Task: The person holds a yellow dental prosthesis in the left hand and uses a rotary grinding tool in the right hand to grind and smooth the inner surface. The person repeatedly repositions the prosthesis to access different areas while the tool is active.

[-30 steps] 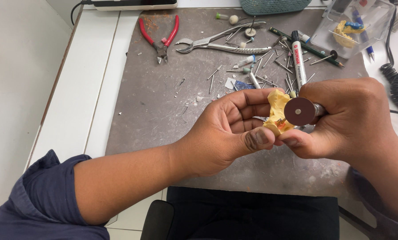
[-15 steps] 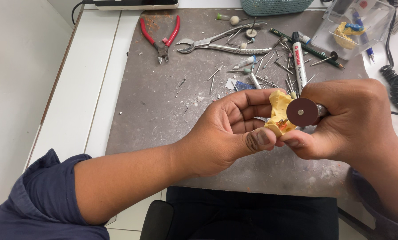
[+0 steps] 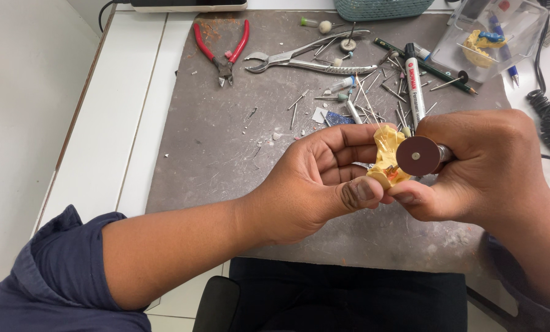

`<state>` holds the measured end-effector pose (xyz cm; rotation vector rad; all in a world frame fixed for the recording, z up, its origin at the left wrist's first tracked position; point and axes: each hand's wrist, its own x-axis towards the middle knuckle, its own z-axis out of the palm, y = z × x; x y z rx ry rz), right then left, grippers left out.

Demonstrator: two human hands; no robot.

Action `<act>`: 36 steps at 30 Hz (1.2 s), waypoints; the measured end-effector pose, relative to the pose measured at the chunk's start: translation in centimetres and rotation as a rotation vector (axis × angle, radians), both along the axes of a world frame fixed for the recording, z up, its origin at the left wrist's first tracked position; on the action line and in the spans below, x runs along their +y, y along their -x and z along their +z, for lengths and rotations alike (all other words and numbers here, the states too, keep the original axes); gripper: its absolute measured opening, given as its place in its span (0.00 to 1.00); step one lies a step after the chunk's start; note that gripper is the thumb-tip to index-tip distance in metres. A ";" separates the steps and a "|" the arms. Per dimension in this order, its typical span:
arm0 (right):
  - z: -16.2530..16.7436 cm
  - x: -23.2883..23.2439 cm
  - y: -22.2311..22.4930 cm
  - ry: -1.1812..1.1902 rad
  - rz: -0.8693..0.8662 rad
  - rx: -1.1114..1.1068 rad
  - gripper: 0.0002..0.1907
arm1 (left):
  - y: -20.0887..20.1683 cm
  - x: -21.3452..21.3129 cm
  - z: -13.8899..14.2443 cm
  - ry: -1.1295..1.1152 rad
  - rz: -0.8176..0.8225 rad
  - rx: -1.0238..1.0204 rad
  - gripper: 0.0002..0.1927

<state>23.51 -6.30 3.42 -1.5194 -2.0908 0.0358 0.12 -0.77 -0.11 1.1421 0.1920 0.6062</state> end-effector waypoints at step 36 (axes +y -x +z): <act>-0.1 0.1 -0.1 -0.012 0.020 0.006 0.35 | 0.0 0.0 0.1 0.026 -0.003 -0.012 0.43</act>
